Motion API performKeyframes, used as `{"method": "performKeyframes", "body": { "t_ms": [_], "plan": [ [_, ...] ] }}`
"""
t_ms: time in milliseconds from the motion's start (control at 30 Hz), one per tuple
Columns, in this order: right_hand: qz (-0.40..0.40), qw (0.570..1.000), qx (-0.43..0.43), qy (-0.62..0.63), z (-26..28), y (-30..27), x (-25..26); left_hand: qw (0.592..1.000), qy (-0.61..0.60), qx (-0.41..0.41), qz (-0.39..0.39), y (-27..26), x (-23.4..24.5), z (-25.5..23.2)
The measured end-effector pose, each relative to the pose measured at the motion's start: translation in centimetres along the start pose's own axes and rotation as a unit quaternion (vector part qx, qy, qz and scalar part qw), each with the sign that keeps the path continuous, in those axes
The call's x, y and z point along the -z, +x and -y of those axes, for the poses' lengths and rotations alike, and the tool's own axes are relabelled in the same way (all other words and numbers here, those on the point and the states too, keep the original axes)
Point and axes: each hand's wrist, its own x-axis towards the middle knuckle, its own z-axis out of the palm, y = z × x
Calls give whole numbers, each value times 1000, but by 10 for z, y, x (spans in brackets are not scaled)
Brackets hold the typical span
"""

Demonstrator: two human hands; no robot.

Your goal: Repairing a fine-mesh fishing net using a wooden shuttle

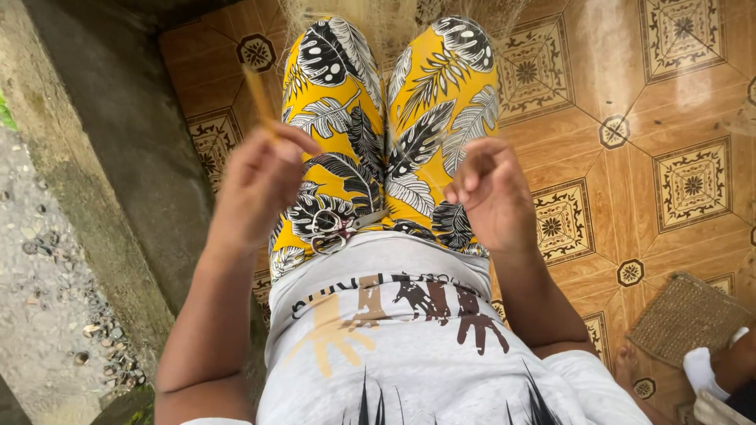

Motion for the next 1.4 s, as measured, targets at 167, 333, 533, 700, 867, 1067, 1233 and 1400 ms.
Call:
{"method": "performKeyframes", "body": {
  "t_ms": [167, 333, 533, 700, 867, 1067, 1233, 1400],
  "plan": [
    [-36, 974, 3, 222, 8, -15, -9, 905, -230, 316, 168, -18, -69, 30],
    [-58, 940, -11, 336, -1, -27, -19, 827, -352, 414, 147, -3, -98, 64],
    [-129, 917, -101, 365, -29, -34, -14, 938, -272, 212, -32, 7, -73, 57],
    [-154, 854, -207, 452, -33, -29, -36, 957, -262, 110, -63, -9, -57, 33],
    [-134, 867, -272, 396, -42, -17, -50, 955, -286, 71, -39, -15, -56, 34],
    [-112, 901, -144, 394, -54, -8, 4, 957, -272, 44, -91, -26, -44, 51],
    [-150, 891, -160, 398, -59, -25, 29, 958, -234, 64, -154, -33, -29, 71],
    [-164, 914, -197, 315, -56, -35, 27, 955, -227, 116, -154, -40, -32, 74]
  ]
}}
